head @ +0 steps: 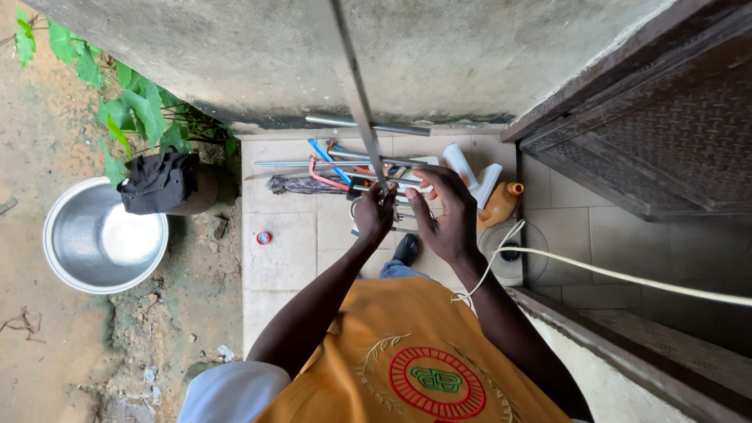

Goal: The person holds a voltage tester screwdriver, turns metal tubes in hand, unfolds elements on a metal antenna, and handles a hacksaw frame and a pipe.

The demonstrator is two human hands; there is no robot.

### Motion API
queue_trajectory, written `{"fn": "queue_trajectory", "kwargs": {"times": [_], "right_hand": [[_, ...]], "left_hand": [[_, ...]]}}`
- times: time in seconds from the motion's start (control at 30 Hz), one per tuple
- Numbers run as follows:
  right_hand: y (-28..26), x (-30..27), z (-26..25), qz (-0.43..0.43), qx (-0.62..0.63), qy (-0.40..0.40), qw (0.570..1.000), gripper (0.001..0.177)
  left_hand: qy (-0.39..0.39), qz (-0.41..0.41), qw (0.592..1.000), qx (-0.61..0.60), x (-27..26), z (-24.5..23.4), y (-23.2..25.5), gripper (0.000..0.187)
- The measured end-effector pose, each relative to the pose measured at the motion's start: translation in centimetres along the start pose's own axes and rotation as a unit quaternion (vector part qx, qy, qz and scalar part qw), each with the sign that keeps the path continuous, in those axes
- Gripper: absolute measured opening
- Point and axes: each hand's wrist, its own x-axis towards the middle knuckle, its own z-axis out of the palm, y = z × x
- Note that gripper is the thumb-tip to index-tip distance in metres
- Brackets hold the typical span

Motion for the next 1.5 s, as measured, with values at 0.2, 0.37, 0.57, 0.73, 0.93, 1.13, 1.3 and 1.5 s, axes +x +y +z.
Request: {"fn": "queue_trajectory", "kwargs": {"times": [0.2, 0.37, 0.57, 0.73, 0.93, 1.13, 1.3, 1.5], "right_hand": [[-0.7, 3.1, 1.3, 0.101, -0.011, -0.014, 0.995, 0.051], [-0.7, 5.1, 3.3, 0.147, 0.053, -0.045, 0.987, 0.024], [-1.4, 6.9, 8.2, 0.078, 0.034, -0.053, 0.995, 0.022], [-2.5, 8.9, 14.0, 0.102, 0.031, -0.075, 0.991, 0.024], [-2.5, 10.6, 20.4, 0.114, 0.051, -0.125, 0.984, 0.028], [-0.3, 12.9, 25.5, 0.084, 0.134, -0.198, 0.967, 0.029], [2.1, 13.9, 29.2, 0.059, 0.127, -0.224, 0.964, 0.028], [5.0, 16.0, 33.7, 0.071, 0.170, -0.228, 0.956, 0.027]], "left_hand": [[0.031, 0.089, 0.992, 0.083, 0.6, -0.4, 3.2, 0.032], [0.009, 0.092, 0.990, 0.111, 1.6, -2.2, 3.3, 0.025], [-0.005, 0.085, 0.989, 0.118, 4.5, -5.2, 0.3, 0.023], [-0.001, 0.067, 0.992, 0.110, 7.1, -9.8, -2.5, 0.027], [0.032, 0.097, 0.994, 0.040, 8.8, -16.5, -5.8, 0.023], [0.102, 0.010, 0.994, -0.036, 9.9, -20.5, -6.8, 0.033], [0.192, -0.041, 0.975, -0.105, 9.3, -21.9, -6.6, 0.027], [0.268, -0.006, 0.954, -0.135, 9.5, -23.6, -6.8, 0.026]]}}
